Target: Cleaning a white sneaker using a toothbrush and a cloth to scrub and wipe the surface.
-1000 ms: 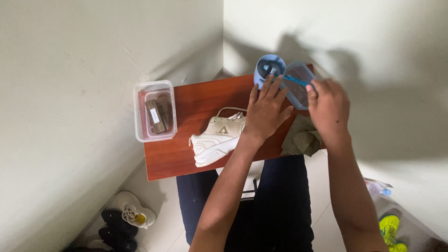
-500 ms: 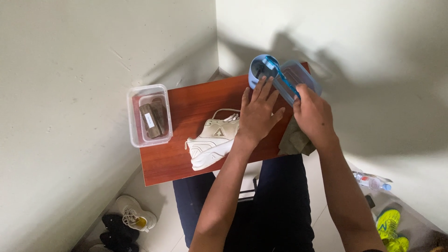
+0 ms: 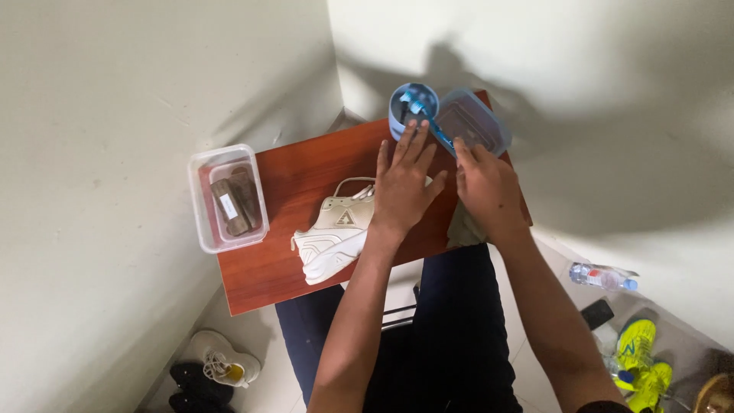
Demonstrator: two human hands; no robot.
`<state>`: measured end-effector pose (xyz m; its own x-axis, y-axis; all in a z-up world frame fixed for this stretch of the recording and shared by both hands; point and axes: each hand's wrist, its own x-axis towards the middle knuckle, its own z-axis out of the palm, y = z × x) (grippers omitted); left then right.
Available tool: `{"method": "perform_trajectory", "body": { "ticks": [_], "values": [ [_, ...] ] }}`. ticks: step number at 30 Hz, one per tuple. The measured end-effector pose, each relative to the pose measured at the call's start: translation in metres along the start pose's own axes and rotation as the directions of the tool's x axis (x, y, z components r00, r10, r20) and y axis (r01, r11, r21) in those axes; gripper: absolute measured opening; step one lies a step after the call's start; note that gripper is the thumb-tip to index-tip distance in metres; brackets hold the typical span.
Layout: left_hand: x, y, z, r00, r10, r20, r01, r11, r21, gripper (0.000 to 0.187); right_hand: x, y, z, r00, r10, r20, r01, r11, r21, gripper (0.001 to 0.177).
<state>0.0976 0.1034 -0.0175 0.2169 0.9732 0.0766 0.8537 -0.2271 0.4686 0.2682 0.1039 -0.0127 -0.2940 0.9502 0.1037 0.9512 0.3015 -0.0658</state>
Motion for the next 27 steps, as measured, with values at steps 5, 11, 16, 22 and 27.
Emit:
{"method": "perform_trajectory", "body": {
  "ticks": [5, 11, 16, 22, 27],
  "values": [
    [0.000, 0.003, -0.002, 1.000, -0.008, -0.008, 0.008, 1.000, 0.000, 0.045, -0.010, -0.004, 0.010, 0.989, 0.071, -0.131, -0.048, 0.984, 0.172, 0.044],
    [-0.001, 0.001, -0.001, 0.998, -0.008, -0.070, 0.010, 0.999, 0.031, 0.041, -0.017, -0.010, 0.014, 0.991, 0.065, -0.119, -0.031, 0.963, 0.267, 0.041],
    [-0.004, 0.003, 0.001, 0.995, 0.002, -0.097, 0.004, 0.998, 0.058, 0.043, -0.023, -0.016, 0.008, 0.976, 0.143, -0.162, -0.057, 0.893, 0.446, 0.041],
    [-0.005, 0.005, -0.001, 0.996, -0.013, -0.089, 0.021, 0.995, 0.095, 0.041, -0.023, -0.018, 0.010, 0.977, 0.122, -0.175, -0.037, 0.905, 0.424, 0.038],
    [-0.006, 0.004, -0.002, 0.995, 0.016, -0.103, -0.007, 0.996, 0.084, 0.040, -0.023, -0.012, 0.029, 0.975, 0.160, -0.152, -0.030, 0.778, 0.628, 0.039]
  ]
}}
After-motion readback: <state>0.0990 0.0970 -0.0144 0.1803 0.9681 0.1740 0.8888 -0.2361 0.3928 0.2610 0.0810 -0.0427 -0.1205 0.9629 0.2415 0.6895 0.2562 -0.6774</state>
